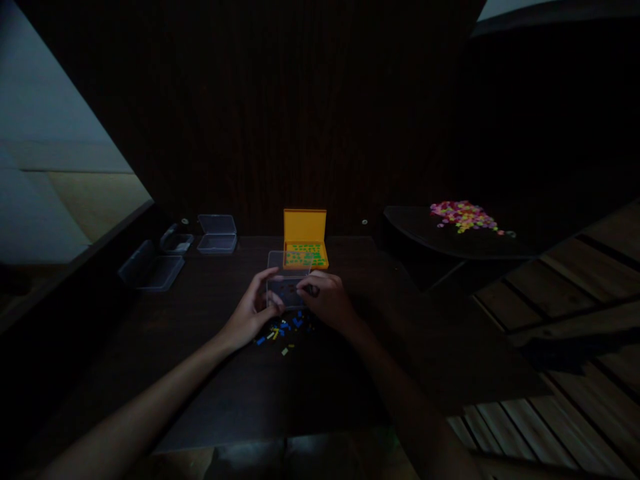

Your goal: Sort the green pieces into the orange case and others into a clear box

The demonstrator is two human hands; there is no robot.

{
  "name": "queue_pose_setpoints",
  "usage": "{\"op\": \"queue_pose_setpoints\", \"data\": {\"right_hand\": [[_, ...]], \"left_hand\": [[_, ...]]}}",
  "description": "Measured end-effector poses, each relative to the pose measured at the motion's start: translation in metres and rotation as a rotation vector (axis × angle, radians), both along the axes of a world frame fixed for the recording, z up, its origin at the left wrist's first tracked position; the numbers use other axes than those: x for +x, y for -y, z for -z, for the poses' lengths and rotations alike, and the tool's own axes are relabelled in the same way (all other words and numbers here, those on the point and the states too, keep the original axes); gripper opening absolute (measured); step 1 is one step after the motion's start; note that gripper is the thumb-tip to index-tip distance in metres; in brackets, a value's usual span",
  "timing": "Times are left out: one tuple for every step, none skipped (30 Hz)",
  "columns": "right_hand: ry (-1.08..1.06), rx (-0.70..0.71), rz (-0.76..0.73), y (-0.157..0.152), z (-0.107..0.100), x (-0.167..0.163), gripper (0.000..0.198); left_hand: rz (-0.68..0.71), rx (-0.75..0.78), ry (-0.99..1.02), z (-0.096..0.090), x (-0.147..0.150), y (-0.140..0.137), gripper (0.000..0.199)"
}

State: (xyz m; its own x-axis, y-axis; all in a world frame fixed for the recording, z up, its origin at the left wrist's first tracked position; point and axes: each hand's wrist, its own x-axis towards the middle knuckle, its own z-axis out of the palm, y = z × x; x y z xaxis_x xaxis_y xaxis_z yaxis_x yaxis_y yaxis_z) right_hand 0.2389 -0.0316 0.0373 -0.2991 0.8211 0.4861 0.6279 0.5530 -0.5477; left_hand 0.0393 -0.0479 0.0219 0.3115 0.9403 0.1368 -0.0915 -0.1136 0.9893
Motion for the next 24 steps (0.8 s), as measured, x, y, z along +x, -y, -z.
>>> {"op": "queue_pose_setpoints", "data": {"right_hand": [[0.011,0.007,0.003,-0.0001,0.0007,-0.0002,0.008],[0.018,0.014,0.005,-0.0002,0.0013,-0.0003,0.008],[0.023,0.016,0.006,-0.0003,0.0019,-0.0004,0.009],[0.027,0.015,0.006,-0.0003,0.0024,-0.0006,0.010],[0.031,0.011,0.005,-0.0002,0.0028,-0.0007,0.011],[0.037,0.005,0.004,-0.0001,0.0031,-0.0008,0.011],[0.042,-0.003,0.001,0.0000,0.0034,-0.0010,0.012],[0.048,-0.009,-0.002,0.0002,0.0037,-0.0012,0.012],[0.053,-0.014,-0.003,0.0004,0.0039,-0.0014,0.012],[0.059,-0.018,-0.004,0.0006,0.0041,-0.0016,0.012],[0.065,-0.020,-0.003,0.0008,0.0042,-0.0019,0.013],[0.071,-0.020,0.000,0.0010,0.0041,-0.0021,0.013],[0.076,-0.019,0.004,0.0012,0.0038,-0.0023,0.013],[0.079,-0.021,0.007,0.0014,0.0034,-0.0025,0.013],[0.081,-0.024,0.007,0.0015,0.0027,-0.0026,0.013],[0.081,-0.029,0.005,0.0016,0.0020,-0.0026,0.013],[0.078,-0.034,0.003,0.0017,0.0013,-0.0027,0.012],[0.076,-0.040,0.001,0.0018,0.0007,-0.0026,0.012],[0.075,-0.044,0.000,0.0018,0.0003,-0.0026,0.011],[0.076,-0.046,-0.001,0.0019,0.0001,-0.0025,0.010],[0.077,-0.048,-0.002,0.0019,0.0000,-0.0024,0.010],[0.080,-0.050,-0.004,0.0019,0.0002,-0.0023,0.009],[0.084,-0.051,-0.005,0.0018,0.0004,-0.0021,0.009],[0.089,-0.052,-0.004,0.0018,0.0008,-0.0018,0.009]], "left_hand": [[0.000,-0.001,-0.003,-0.0001,0.0002,0.0004,0.069],[0.002,-0.002,-0.007,-0.0003,0.0005,0.0009,0.069],[0.004,-0.003,-0.011,-0.0003,0.0008,0.0014,0.069],[0.008,-0.003,-0.014,-0.0004,0.0010,0.0018,0.069],[0.011,-0.002,-0.015,-0.0003,0.0012,0.0022,0.069],[0.012,-0.001,-0.014,-0.0001,0.0013,0.0024,0.069],[0.012,-0.001,-0.013,0.0002,0.0014,0.0024,0.069],[0.014,-0.003,-0.011,0.0005,0.0014,0.0024,0.069],[0.017,-0.006,-0.008,0.0010,0.0015,0.0022,0.070],[0.020,-0.011,-0.004,0.0014,0.0015,0.0019,0.070],[0.024,-0.016,0.000,0.0018,0.0015,0.0017,0.070],[0.026,-0.020,0.007,0.0022,0.0016,0.0014,0.070],[0.029,-0.023,0.013,0.0026,0.0017,0.0012,0.070],[0.030,-0.025,0.018,0.0028,0.0017,0.0010,0.070],[0.030,-0.026,0.021,0.0030,0.0018,0.0009,0.070],[0.031,-0.026,0.024,0.0031,0.0018,0.0009,0.070],[0.032,-0.027,0.027,0.0031,0.0018,0.0009,0.070],[0.033,-0.029,0.028,0.0030,0.0018,0.0009,0.070],[0.033,-0.033,0.029,0.0029,0.0018,0.0009,0.070],[0.033,-0.038,0.031,0.0028,0.0017,0.0009,0.070],[0.034,-0.043,0.031,0.0028,0.0017,0.0009,0.070],[0.033,-0.047,0.030,0.0027,0.0017,0.0009,0.070],[0.031,-0.048,0.028,0.0027,0.0018,0.0008,0.070],[0.029,-0.048,0.027,0.0027,0.0018,0.0008,0.070]]}}
